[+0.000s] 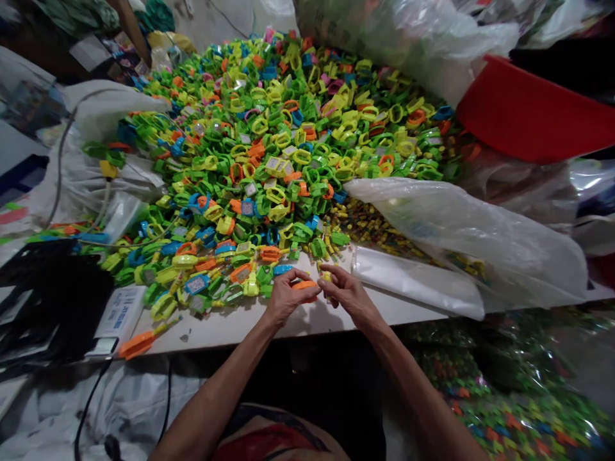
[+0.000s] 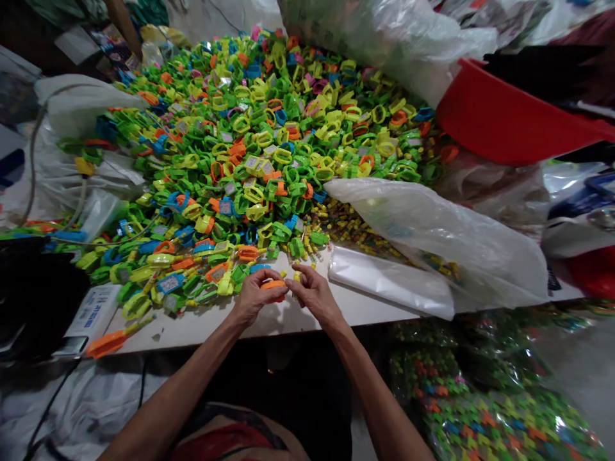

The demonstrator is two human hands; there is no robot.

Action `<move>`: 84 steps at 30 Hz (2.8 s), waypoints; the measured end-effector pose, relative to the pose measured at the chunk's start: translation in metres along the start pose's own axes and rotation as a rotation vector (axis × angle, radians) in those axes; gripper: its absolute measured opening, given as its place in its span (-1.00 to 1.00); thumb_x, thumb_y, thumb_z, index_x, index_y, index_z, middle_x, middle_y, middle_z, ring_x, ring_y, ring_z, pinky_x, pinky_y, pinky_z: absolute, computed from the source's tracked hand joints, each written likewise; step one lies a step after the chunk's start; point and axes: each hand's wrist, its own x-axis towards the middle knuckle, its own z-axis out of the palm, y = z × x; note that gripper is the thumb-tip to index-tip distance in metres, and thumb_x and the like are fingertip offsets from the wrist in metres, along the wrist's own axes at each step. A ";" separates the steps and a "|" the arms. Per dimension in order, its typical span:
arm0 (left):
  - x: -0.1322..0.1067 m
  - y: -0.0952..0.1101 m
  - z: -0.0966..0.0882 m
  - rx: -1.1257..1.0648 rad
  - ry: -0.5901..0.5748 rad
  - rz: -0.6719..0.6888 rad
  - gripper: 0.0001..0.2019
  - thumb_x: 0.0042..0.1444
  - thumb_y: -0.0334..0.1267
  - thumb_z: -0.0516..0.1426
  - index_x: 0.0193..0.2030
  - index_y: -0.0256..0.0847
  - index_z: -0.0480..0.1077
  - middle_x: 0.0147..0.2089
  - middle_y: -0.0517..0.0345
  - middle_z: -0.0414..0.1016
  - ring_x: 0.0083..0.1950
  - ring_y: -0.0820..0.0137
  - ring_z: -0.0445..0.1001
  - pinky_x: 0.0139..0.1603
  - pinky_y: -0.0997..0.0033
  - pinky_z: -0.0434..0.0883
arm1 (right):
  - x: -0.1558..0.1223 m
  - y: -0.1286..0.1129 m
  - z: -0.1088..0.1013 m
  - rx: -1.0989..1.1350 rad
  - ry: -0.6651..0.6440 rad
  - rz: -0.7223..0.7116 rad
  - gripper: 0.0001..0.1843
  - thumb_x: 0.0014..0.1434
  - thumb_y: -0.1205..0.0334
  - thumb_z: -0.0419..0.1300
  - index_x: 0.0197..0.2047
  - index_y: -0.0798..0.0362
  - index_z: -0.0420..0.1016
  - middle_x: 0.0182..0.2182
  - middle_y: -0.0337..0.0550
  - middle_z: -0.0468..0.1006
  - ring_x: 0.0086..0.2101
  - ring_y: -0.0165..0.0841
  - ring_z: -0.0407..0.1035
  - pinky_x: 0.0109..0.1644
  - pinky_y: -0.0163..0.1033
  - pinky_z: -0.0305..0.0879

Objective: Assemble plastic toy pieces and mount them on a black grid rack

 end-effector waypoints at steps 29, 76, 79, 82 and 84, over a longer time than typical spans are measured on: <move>-0.004 -0.009 -0.017 0.759 -0.154 0.580 -0.81 0.01 -0.22 0.25 -0.25 -0.26 0.45 -0.33 0.11 0.52 -0.33 0.39 0.47 -0.31 0.47 0.37 | -0.016 -0.009 -0.008 -0.169 -0.063 -0.097 -0.71 -0.10 0.10 0.30 -0.33 0.11 0.59 -0.47 -0.15 0.54 -0.44 -0.37 0.37 -0.34 -0.26 0.30; 0.082 0.020 -0.021 1.392 0.272 0.430 -0.83 0.04 -0.20 0.20 -0.37 -0.28 0.46 -0.14 -0.17 0.44 0.02 0.00 0.30 0.15 -0.18 0.11 | 0.044 0.006 0.049 -1.282 0.100 -0.016 -0.74 0.18 0.27 -0.01 -0.12 0.06 0.44 -0.15 -0.03 0.52 -0.19 -0.22 0.43 -0.28 -0.27 0.12; 0.101 0.014 -0.013 1.343 0.232 0.389 -0.92 -0.06 -0.33 0.25 -0.47 -0.24 0.43 -0.16 -0.12 0.46 0.02 0.02 0.30 0.18 -0.15 0.09 | 0.040 0.009 0.043 -1.243 0.139 -0.058 -0.60 0.17 0.32 -0.02 0.08 0.06 0.30 -0.08 -0.02 0.49 -0.15 -0.23 0.41 -0.25 -0.27 0.15; 0.100 0.009 -0.014 1.290 0.223 0.393 -0.89 -0.08 -0.50 0.18 -0.44 -0.21 0.42 -0.14 -0.03 0.47 0.03 0.12 0.32 0.19 -0.06 0.12 | 0.036 0.016 0.035 -1.219 0.140 -0.067 -0.58 0.12 0.36 0.01 0.08 0.13 0.28 -0.09 0.02 0.49 -0.14 -0.22 0.39 -0.22 -0.25 0.17; 0.096 0.009 -0.018 1.265 0.234 0.394 -0.90 -0.06 -0.48 0.16 -0.41 -0.21 0.41 -0.15 0.00 0.47 0.00 0.15 0.34 0.15 -0.02 0.17 | 0.035 0.020 0.029 -1.206 0.132 -0.087 -0.68 0.11 0.37 0.01 -0.05 0.13 0.36 -0.11 0.02 0.49 -0.15 -0.22 0.39 -0.21 -0.25 0.18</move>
